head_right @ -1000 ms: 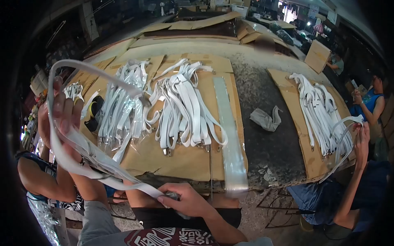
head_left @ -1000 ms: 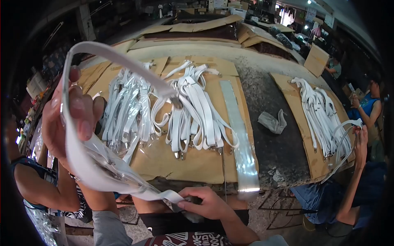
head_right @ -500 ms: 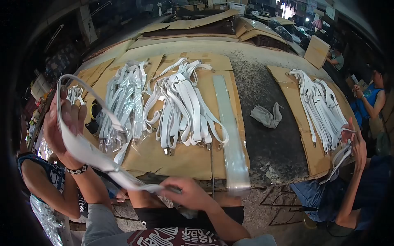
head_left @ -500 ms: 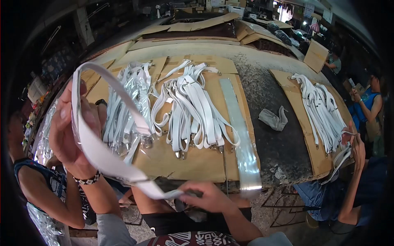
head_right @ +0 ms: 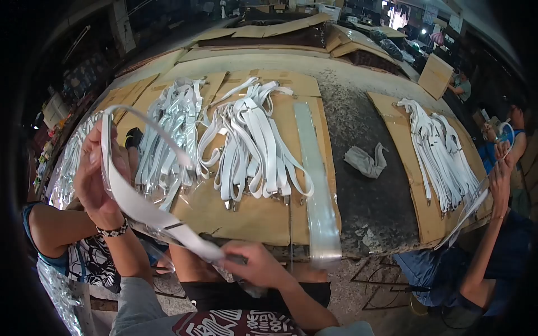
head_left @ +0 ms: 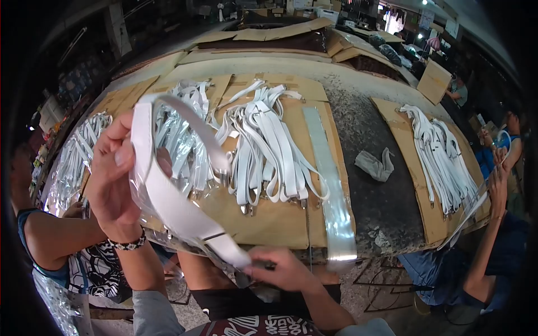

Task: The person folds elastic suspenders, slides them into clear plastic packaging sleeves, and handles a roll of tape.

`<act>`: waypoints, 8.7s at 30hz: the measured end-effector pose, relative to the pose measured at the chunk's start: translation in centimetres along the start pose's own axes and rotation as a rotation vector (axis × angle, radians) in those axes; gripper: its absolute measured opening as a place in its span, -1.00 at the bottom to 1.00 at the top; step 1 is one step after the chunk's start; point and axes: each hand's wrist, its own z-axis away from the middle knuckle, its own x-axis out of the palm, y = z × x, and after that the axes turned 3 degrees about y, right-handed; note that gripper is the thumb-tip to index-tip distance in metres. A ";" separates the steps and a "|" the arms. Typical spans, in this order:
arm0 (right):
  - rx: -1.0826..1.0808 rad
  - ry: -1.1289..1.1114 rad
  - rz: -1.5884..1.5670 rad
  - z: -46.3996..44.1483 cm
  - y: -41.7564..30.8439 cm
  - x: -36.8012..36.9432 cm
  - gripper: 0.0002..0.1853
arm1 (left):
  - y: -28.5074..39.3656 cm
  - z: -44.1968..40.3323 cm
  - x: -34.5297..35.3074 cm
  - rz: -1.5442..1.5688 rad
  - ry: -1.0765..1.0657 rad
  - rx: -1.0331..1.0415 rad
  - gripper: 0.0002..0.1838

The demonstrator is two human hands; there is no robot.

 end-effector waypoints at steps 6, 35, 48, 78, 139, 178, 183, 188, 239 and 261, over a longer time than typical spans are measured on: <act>-0.011 0.004 -0.051 -0.1 -0.2 -0.3 -0.76 | 0.3 0.2 0.0 0.093 -0.095 -0.050 -0.49; -0.406 0.117 0.090 1.2 -3.7 0.2 -0.79 | -2.7 5.4 1.1 -0.016 -0.165 -0.434 -0.71; 0.085 0.083 0.176 0.4 -3.8 0.3 -0.77 | -4.1 7.6 0.4 -0.180 -0.125 -0.377 -0.74; 0.054 0.079 -0.166 0.2 -1.0 1.5 -0.73 | -7.1 12.3 0.6 -0.163 -0.169 -0.551 -0.75; -0.217 0.470 -0.052 2.3 -1.8 0.5 -0.78 | -8.2 13.9 5.3 -0.377 -0.077 -0.478 -0.59; 0.283 -0.159 -0.143 8.0 20.3 3.9 -0.57 | 10.6 -6.6 0.6 -0.742 0.165 0.195 -0.55; 0.158 -0.255 0.185 8.8 26.0 3.2 -0.56 | 9.9 -7.5 0.3 -0.632 0.050 0.268 -0.59; 0.316 -0.267 0.244 8.2 26.8 3.3 -0.55 | 10.3 -8.6 -2.2 -0.670 0.087 0.208 -0.56; 0.136 -0.388 -0.015 13.2 4.0 -4.6 -0.48 | -17.1 -6.1 -8.6 -1.247 -0.281 -0.036 -0.52; 0.266 1.332 0.700 21.2 -7.3 -28.2 -0.73 | -15.7 11.2 4.3 -0.551 0.102 -0.322 -0.79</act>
